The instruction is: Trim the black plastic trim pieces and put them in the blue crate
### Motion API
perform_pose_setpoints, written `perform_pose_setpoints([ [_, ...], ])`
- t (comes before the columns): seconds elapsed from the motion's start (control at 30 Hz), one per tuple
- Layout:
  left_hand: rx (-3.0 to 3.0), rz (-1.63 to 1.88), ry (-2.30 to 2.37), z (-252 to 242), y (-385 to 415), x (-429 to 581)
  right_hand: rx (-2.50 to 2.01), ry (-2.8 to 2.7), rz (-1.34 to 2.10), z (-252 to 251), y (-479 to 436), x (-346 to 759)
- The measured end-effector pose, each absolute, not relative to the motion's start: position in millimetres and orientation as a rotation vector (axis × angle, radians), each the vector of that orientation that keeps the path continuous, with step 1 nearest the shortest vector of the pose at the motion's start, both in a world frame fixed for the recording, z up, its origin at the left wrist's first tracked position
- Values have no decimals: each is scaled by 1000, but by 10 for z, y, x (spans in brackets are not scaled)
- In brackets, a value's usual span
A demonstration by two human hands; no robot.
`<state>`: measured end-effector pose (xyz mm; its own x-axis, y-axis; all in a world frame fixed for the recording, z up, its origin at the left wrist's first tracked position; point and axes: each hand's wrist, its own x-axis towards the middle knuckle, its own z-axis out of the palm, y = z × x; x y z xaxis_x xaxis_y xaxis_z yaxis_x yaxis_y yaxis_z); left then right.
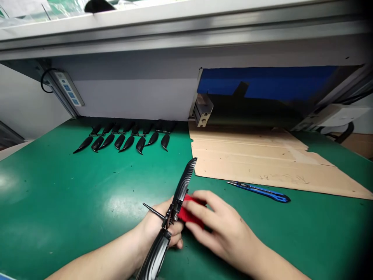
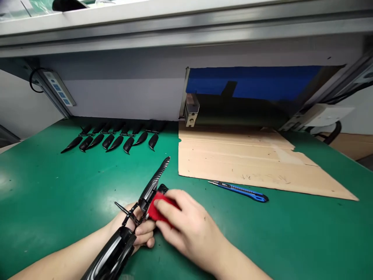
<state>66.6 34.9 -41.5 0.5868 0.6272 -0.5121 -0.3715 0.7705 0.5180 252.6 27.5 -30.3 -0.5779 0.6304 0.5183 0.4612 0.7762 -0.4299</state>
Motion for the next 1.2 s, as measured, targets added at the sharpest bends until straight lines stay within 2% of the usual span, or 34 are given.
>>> perform_pose_setpoints([
  [0.17,362,575,871,-382,320,698,-733,-2327,355,-305,266,2541],
  [0.9,376,552,640,-518,254,650,-819,-2260,292,-292,332,2623],
  [1.03,415,566,538,-416,253,619,-1026,-2000,449,-279,408,2723],
  [1.2,445,542,469,-382,246,613,-755,-1967,644,-307,271,2662],
])
